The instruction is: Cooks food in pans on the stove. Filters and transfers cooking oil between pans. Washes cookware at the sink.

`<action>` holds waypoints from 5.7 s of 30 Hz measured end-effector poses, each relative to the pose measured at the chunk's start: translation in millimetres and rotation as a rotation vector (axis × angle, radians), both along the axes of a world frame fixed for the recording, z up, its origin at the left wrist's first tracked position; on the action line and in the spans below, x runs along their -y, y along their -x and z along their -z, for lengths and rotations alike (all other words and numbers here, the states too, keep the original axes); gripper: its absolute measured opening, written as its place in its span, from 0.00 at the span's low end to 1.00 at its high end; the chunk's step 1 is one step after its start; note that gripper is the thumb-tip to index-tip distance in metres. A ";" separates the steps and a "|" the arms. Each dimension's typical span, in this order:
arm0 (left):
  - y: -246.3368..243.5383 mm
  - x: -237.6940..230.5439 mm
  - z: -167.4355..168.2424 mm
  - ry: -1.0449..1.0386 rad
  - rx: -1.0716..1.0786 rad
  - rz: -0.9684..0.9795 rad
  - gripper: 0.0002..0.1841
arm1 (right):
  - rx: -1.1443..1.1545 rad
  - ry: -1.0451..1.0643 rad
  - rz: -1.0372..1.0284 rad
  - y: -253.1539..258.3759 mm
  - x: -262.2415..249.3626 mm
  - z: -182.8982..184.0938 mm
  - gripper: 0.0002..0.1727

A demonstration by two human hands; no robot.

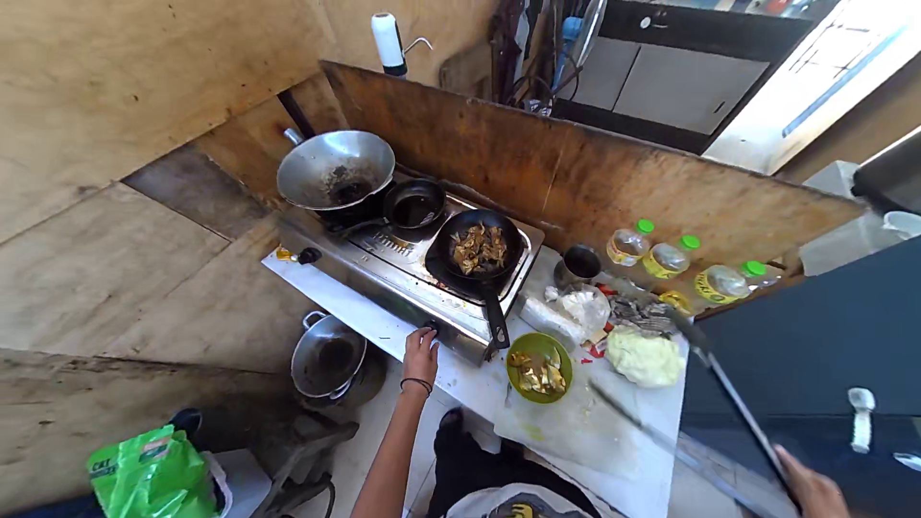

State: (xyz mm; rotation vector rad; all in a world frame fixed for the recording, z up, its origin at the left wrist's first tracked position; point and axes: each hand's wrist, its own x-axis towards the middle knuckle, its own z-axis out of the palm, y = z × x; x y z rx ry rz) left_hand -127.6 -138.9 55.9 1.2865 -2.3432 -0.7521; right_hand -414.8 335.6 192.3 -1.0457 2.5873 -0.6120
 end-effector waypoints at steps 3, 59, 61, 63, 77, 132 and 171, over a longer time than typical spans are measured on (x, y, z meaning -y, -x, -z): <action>-5.9 9.1 9.4 0.057 0.009 0.053 0.11 | -0.182 0.131 -0.128 16.3 52.7 -29.8 0.47; -123.1 38.6 44.4 -0.133 -0.490 -0.174 0.14 | 0.035 -0.447 -0.285 26.9 366.7 -140.9 0.25; -123.6 37.8 45.8 -0.138 -0.492 -0.172 0.14 | -0.089 -0.499 -0.286 24.3 370.0 -164.2 0.28; -123.4 37.1 46.6 -0.149 -0.494 -0.175 0.13 | -0.227 -0.530 -0.273 18.6 374.4 -178.4 0.29; -127.7 49.0 47.3 -0.130 -0.484 -0.168 0.13 | -0.489 -0.596 -0.386 -9.1 415.5 -166.5 0.34; -152.6 28.0 53.7 -0.103 -0.321 -0.202 0.12 | -0.486 -0.488 -0.536 97.8 464.6 -179.5 0.23; -147.8 23.2 43.7 -0.341 -0.001 -0.024 0.19 | -0.943 -0.580 -0.692 27.5 433.9 -157.8 0.25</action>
